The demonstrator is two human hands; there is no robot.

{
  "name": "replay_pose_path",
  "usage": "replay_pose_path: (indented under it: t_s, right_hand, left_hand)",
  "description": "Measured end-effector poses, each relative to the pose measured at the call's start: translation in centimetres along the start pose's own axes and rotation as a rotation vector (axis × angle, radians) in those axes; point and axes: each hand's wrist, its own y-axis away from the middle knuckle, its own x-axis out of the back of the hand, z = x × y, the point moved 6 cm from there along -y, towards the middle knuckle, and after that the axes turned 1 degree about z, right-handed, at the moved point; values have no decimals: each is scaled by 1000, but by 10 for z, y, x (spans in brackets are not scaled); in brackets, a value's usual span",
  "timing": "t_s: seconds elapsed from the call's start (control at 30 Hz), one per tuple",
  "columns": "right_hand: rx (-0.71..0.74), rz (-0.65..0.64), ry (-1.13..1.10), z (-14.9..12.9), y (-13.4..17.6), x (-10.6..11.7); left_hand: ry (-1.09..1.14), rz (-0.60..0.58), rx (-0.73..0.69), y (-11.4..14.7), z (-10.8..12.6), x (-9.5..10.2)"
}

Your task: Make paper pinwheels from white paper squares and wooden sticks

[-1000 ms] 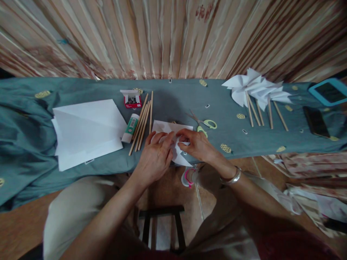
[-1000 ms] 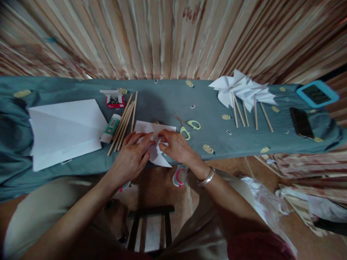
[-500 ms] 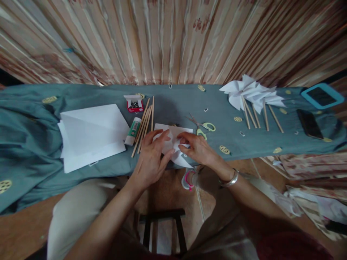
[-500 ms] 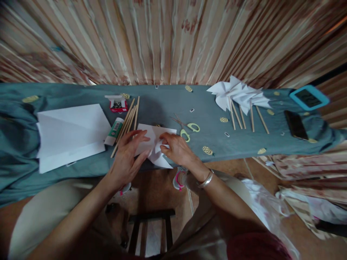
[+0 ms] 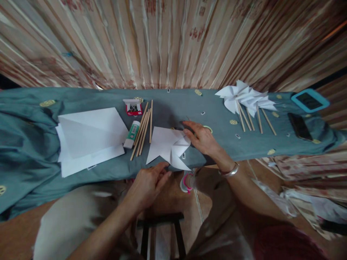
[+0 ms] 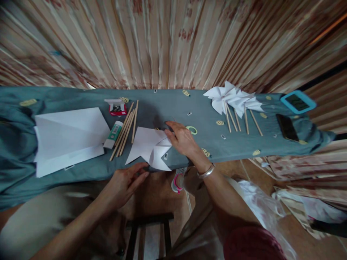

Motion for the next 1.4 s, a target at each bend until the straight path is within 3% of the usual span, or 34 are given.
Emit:
replay_pose_path:
  t_s: [0.1,0.23,0.47,0.77,1.03,1.13,1.23,1.4]
  right_hand:
    - [7,-63,34,0,-8,-8]
    - [-36,-53,81,0,-10,-8]
    - [-130,-132,-30,14,9,-2]
    - [-180,-247,-55,24,32,0]
    - [-326,-77,289,58,39,35]
    - [-277,-25,237,57,34,35]
    - [-138,-14,84,42,20,21]
    - [-23,-75,24,18,6,4]
  left_hand:
    - [166,-2,77,2,-6,0]
    - [285,38,126,3,-10,6]
    - [295,158,163,-3,-14,19]
    - [287,179,182,-4,-9,18]
    - [225,136,91,-23,10,-3]
    - [232,114,97,-30,15,-9]
    - [371,125,163,-28,11,-13]
    - [616,240,283,-16,-1,-13]
